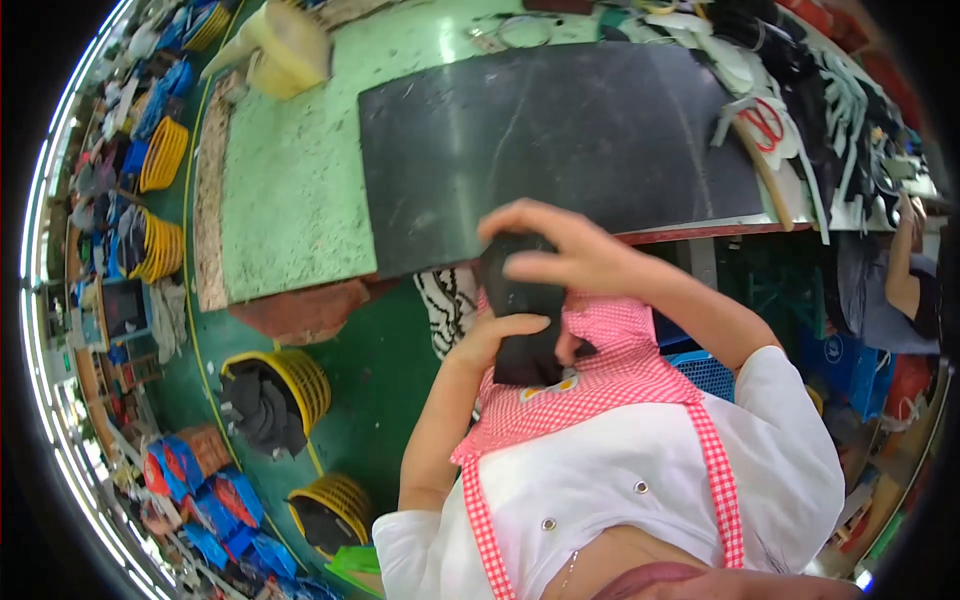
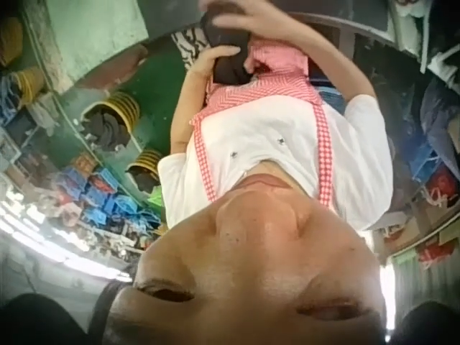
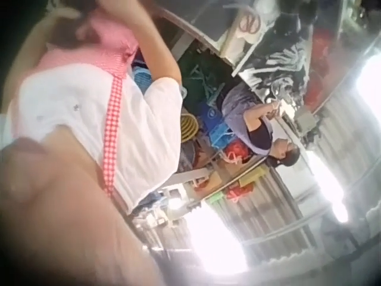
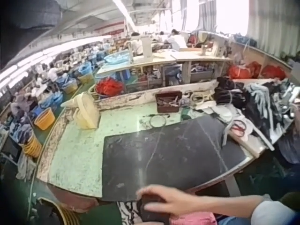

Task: The person is sorting and matching black leather strips for assembly, then bundling them together with rubber bands.

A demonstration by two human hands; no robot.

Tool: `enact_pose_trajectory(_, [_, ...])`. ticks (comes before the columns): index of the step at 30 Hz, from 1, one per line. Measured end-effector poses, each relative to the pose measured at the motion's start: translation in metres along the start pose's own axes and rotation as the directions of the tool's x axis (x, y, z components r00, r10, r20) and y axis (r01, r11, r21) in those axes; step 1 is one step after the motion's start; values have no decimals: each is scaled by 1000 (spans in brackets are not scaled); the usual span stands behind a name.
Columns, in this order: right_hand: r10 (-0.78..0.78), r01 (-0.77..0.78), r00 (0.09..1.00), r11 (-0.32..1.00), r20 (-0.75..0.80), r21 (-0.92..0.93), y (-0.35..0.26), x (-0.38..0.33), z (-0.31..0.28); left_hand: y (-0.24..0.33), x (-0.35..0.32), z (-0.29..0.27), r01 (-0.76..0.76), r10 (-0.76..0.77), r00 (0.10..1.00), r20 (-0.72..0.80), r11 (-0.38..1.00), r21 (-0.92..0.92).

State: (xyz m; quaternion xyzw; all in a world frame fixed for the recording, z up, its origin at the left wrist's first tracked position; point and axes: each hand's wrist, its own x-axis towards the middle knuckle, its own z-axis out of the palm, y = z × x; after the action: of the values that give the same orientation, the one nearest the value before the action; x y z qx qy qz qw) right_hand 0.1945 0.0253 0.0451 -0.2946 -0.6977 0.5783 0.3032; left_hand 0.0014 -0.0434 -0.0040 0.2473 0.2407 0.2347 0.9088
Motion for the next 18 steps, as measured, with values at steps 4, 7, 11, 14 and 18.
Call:
enact_pose_trajectory(4, [155,-124,972,978,-178,170,11,-7,-45,3,5,5,-59,56,998,-21,978,-201])
enact_pose_trajectory(7, [28,-273,831,890,-555,-365,37,15,-160,16,-1,3,-246,255,966,-37,876,-414])
enact_pose_trajectory(11, [-156,-610,688,406,-709,-681,101,-1,-318,41,11,-2,-246,233,969,-78,898,-365])
enact_pose_trajectory(14, [-130,-759,630,102,-765,-643,127,0,-362,34,20,-15,-189,207,978,5,904,-382])
enact_pose_trajectory(18, [-180,-683,716,18,-674,-730,128,14,-380,62,26,-21,-111,119,990,80,989,-103])
